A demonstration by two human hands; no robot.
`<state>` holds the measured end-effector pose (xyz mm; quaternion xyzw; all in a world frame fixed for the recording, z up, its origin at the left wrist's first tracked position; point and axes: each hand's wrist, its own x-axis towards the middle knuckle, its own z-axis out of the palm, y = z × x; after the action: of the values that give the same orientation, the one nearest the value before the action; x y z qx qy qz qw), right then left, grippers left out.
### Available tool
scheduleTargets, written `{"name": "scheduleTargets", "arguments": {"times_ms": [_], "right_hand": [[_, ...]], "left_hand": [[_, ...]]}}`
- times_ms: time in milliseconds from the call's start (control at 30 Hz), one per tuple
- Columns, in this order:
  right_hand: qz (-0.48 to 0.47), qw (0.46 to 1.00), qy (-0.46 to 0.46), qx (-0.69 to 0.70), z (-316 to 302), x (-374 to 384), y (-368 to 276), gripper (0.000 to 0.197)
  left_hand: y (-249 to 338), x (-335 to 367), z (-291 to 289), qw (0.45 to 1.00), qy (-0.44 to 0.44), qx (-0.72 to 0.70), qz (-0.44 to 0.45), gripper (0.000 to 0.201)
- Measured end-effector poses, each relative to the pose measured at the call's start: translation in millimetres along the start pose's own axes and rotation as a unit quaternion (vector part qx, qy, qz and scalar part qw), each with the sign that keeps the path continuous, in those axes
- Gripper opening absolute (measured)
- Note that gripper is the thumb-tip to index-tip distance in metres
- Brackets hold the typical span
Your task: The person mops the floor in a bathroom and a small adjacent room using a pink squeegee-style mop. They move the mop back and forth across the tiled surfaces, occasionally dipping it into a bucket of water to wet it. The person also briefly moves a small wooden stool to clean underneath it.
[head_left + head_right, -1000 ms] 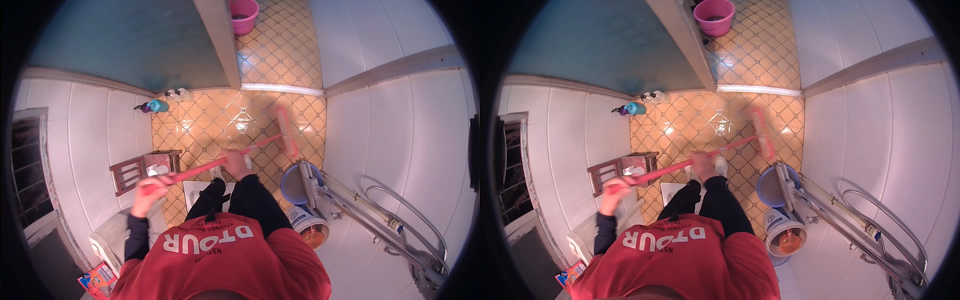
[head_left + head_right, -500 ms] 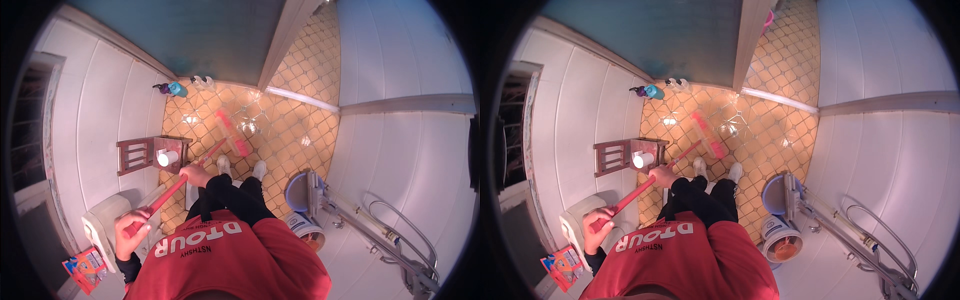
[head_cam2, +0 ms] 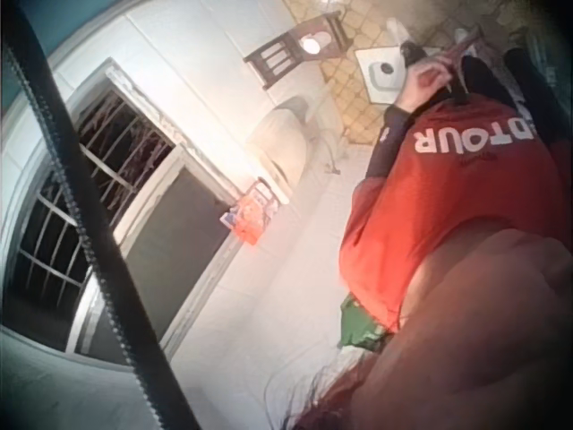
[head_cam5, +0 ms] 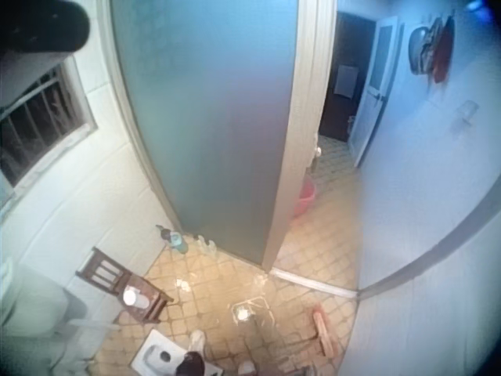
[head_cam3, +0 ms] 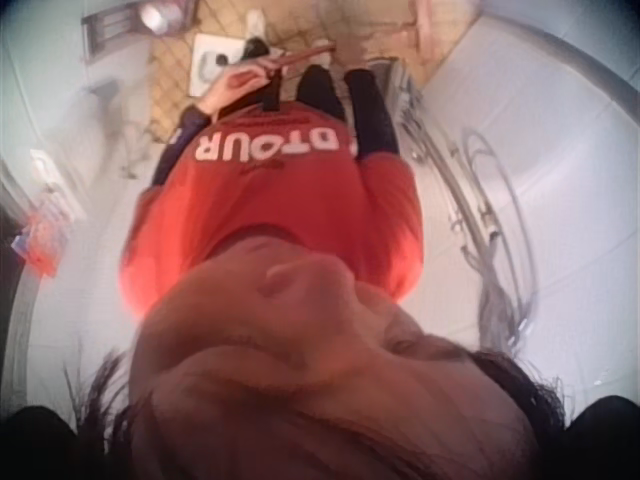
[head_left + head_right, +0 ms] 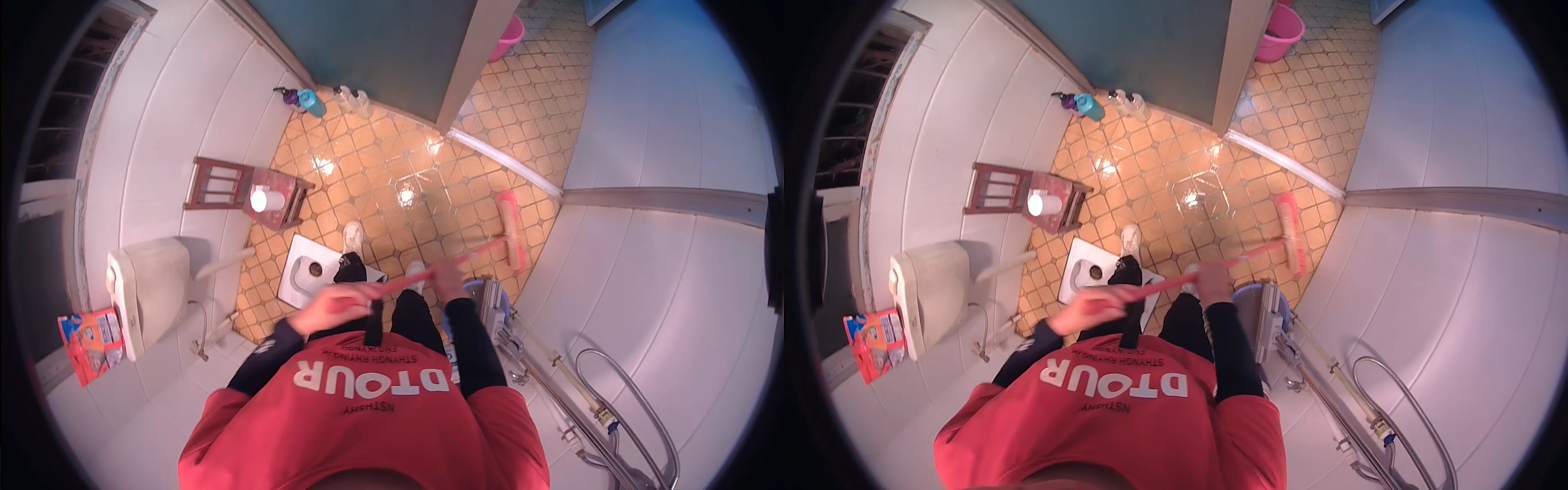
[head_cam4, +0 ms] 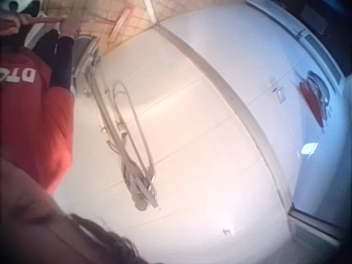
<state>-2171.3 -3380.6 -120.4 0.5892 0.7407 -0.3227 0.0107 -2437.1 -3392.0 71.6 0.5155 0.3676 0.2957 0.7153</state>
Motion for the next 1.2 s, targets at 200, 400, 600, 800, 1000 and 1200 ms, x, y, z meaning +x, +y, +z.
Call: {"name": "scheduleTargets", "arguments": {"times_ms": [200,400,600,800,1000,1200], "right_hand": [[0.013,0.992,0.124,-0.017,18,-76,107,0.011],[-0.168,0.985,-0.035,0.02,54,-37,-8,0.009],[-0.284,0.895,-0.011,0.344,94,-26,-194,0.014],[-0.385,0.859,-0.107,0.319,127,-41,-271,0.023],[-0.413,0.838,-0.148,0.325,145,-64,-319,0.026],[-0.418,0.821,-0.223,0.318,116,-91,-324,0.021]], "left_hand": [[-33,26,108,0.992,-0.101,0.058,0.048,0.008],[9,-66,57,0.989,0.145,-0.018,-0.032,0.01],[91,-171,37,0.946,0.304,0.112,-0.022,0.012],[102,-235,55,0.893,0.383,0.235,-0.027,0.012],[97,-282,60,0.874,0.449,0.187,0.022,0.01],[109,-286,69,0.939,0.283,0.13,0.148,0.033]]}}
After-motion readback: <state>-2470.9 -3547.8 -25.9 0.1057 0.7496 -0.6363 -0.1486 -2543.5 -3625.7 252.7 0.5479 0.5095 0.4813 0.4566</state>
